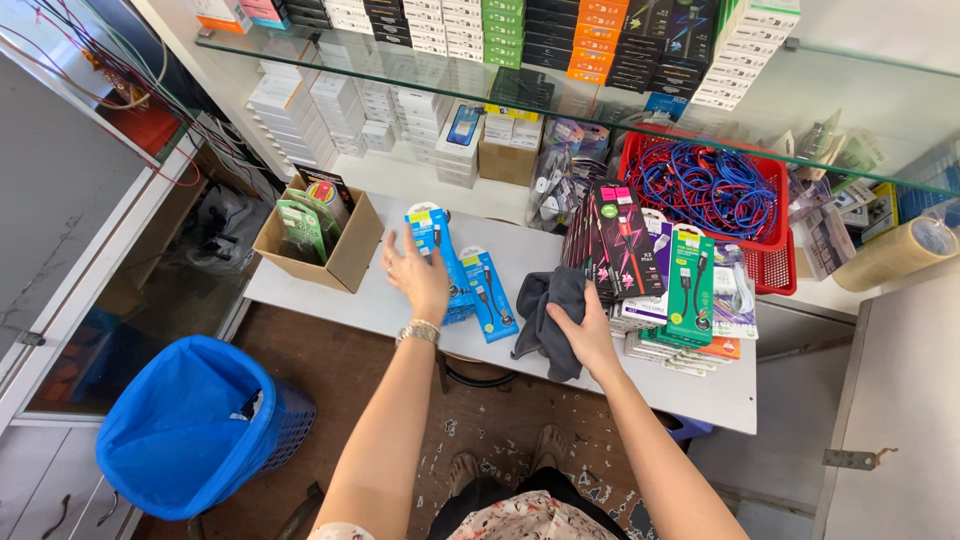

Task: The person wipes the packaging of several electronic accessories with a dark cloth and then places them on a glass shelf. The person handles blue and black boxes one at a time, wiping each before stacking them on the shelf.

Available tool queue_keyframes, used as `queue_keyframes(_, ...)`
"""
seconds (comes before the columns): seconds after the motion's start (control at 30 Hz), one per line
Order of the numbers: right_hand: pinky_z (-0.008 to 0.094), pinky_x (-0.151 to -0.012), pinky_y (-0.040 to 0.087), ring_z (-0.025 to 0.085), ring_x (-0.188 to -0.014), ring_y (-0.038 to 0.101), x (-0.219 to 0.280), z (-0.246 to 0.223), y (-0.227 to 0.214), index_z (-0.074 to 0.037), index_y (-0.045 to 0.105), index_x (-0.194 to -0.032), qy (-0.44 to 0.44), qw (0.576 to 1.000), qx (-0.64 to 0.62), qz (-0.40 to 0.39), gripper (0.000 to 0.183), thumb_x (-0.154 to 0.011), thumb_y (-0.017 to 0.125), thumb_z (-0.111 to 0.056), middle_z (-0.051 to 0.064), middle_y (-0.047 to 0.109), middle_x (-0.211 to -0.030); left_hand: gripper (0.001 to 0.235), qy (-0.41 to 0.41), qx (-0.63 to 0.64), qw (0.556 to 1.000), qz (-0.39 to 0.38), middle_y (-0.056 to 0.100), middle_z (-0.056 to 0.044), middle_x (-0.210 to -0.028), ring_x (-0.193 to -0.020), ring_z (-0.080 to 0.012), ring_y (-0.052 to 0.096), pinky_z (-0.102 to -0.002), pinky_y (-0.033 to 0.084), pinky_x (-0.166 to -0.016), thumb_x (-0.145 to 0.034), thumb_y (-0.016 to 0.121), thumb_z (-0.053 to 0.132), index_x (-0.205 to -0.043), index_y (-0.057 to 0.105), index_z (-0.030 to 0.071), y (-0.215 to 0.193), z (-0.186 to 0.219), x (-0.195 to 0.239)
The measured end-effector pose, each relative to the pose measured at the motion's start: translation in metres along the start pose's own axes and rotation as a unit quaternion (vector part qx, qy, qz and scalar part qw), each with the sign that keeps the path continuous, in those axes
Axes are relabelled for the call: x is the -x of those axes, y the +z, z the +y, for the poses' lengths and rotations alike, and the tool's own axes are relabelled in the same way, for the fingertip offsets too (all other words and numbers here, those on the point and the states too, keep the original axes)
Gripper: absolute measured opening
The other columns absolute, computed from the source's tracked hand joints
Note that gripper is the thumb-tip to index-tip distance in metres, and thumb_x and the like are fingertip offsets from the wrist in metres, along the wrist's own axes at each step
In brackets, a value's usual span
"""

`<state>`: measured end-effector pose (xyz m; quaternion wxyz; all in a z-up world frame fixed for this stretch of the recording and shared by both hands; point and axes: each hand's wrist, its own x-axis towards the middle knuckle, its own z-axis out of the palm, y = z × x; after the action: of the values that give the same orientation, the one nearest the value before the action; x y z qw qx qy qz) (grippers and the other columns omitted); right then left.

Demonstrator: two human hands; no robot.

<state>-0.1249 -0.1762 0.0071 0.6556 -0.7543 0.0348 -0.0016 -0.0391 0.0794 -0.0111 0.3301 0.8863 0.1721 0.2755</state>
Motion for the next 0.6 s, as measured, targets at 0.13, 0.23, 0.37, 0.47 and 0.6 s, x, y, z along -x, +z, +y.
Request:
queue_keyframes(0.13,0.033,-0.092,0.055,0.024,-0.108,0.071,-0.004,0.013,-0.011,-0.004,0.047,-0.143,0.006,0.994,0.104,-0.034,0.068,-0.085,0.074,-0.028,0.017,0.072,-0.12,0.03,0.118,0.141,0.964,-0.191,0.068,-0.014,-0.122,-0.118,-0.0317,0.063,-0.043,0.049,-0.105,-0.098,0.062,0.01,-0.128,0.064,0.01,0.031,0.017,0.054)
queue_keyframes(0.23,0.038,-0.103,0.046,0.034,-0.127,0.062,-0.011,0.025,-0.018,0.007,0.038,-0.147,-0.086,0.976,0.197,-0.047,0.084,-0.087,0.078,-0.035,0.028,0.062,-0.135,0.04,0.085,0.062,0.949,-0.297,0.062,-0.017,-0.13,-0.127,-0.0374,0.056,-0.046,0.048,-0.108,-0.093,0.068,0.018,-0.132,0.062,0.01,0.064,0.017,0.09)
queue_keyframes(0.37,0.038,-0.106,0.045,0.037,-0.13,0.06,-0.012,0.035,-0.025,0.008,0.039,-0.147,-0.037,0.969,0.232,-0.076,0.09,-0.084,0.079,-0.042,0.03,0.058,-0.139,0.07,-0.037,-0.133,0.92,-0.368,0.025,-0.017,-0.158,-0.145,-0.0416,0.026,-0.06,0.035,-0.111,-0.091,0.075,0.031,-0.149,0.039,0.017,0.102,0.007,0.112)
queue_keyframes(0.47,0.038,-0.106,0.047,0.036,-0.128,0.061,-0.011,0.037,-0.029,0.006,0.04,-0.147,-0.003,0.967,0.235,-0.096,0.09,-0.082,0.078,-0.044,0.03,0.059,-0.137,0.086,-0.087,-0.175,0.896,-0.398,0.007,-0.012,-0.167,-0.154,-0.0387,0.011,-0.066,0.03,-0.112,-0.089,0.077,0.033,-0.158,0.025,0.022,0.115,0.0,0.121)
queue_keyframes(0.6,0.039,-0.105,0.046,0.036,-0.129,0.06,-0.013,0.037,-0.035,0.003,0.036,-0.15,0.021,0.963,0.24,-0.118,0.092,-0.083,0.077,-0.044,0.029,0.059,-0.137,0.1,-0.083,-0.158,0.921,-0.346,0.008,-0.013,-0.17,-0.155,-0.0391,0.015,-0.057,0.035,-0.114,-0.079,0.082,0.021,-0.16,0.024,0.021,0.119,-0.001,0.131)
